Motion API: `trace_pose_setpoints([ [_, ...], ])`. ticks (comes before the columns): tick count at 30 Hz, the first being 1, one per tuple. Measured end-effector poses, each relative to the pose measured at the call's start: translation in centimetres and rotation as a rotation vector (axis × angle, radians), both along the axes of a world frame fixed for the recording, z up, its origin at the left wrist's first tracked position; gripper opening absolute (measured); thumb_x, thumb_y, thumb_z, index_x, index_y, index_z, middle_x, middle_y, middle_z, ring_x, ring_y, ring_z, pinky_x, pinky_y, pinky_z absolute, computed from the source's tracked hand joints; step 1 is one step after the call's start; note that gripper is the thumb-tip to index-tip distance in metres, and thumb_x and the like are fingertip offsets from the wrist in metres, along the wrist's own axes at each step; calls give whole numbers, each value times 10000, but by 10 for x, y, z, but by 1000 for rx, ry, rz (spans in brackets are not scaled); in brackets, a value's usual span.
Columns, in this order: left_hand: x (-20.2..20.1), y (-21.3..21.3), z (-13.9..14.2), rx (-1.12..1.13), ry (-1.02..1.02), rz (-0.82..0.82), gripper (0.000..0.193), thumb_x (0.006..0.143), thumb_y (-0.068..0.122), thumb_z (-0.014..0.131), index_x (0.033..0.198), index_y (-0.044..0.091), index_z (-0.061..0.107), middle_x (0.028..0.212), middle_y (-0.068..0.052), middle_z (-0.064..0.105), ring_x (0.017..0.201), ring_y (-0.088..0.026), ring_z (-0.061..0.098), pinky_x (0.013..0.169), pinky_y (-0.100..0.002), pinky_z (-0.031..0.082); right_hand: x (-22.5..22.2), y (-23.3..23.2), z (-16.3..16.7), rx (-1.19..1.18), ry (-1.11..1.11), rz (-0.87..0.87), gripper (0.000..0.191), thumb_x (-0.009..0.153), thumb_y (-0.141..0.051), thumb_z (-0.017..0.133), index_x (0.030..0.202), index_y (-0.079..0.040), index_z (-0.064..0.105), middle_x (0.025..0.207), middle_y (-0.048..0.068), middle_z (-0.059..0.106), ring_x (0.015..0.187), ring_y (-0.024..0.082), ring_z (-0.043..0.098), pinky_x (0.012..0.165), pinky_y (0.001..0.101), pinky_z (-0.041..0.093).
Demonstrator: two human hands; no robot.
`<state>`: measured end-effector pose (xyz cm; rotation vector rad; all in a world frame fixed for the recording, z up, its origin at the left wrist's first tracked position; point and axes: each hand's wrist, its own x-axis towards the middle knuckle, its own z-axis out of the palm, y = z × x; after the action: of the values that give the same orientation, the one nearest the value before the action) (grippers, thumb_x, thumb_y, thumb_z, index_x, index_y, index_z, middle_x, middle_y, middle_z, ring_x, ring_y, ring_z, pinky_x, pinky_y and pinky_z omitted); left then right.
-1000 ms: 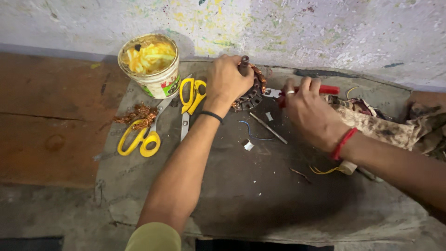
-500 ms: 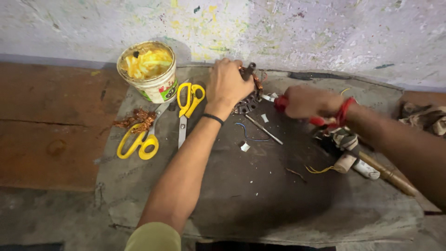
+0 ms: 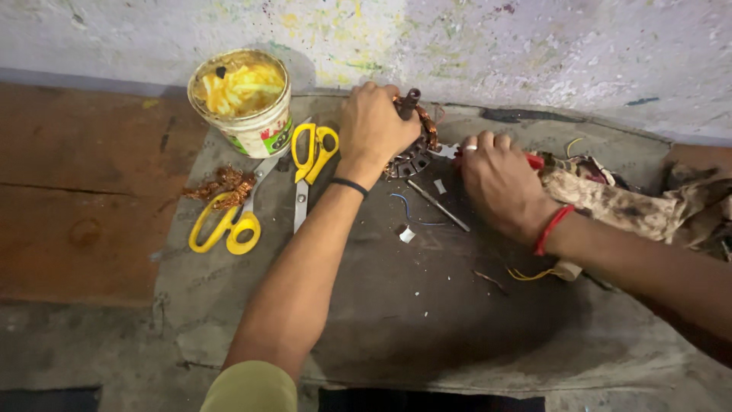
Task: The person holds a motor stator and uses red-handled pliers to pull and cut copper wire coils from the stator slots. They repeatedly rotate the stator and remove wire segments, leaving the stator progressively stripped of copper.
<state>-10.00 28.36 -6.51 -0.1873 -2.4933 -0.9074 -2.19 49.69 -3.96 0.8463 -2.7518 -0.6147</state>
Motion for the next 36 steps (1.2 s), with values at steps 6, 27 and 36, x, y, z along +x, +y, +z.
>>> trace_pose_setpoints([
  [6,8,3,9,-52,-1,-15,349,700,352,785,860,43,772,962,-197,713,987,-373,646,871,-503,495,-31,2,30,-413,-568,-306,169,745,-88,654,852,24,725,710,222,704,637,354,691,597,484,554],
  [27,2,-5,4,179,-47,-37,213,736,255,724,865,103,799,928,-193,745,934,-391,699,858,-486,553,-7,-5,29,343,0,134,395,844,-139,555,1106,143,642,1097,275,627,1018,365,603,883,418,517],
  [36,0,5,1,26,25,-9,347,684,316,789,906,50,784,955,-184,738,968,-375,660,880,-503,514,-38,7,33,-274,-655,-458,219,814,-101,677,952,53,751,816,208,737,692,291,705,720,441,574],
])
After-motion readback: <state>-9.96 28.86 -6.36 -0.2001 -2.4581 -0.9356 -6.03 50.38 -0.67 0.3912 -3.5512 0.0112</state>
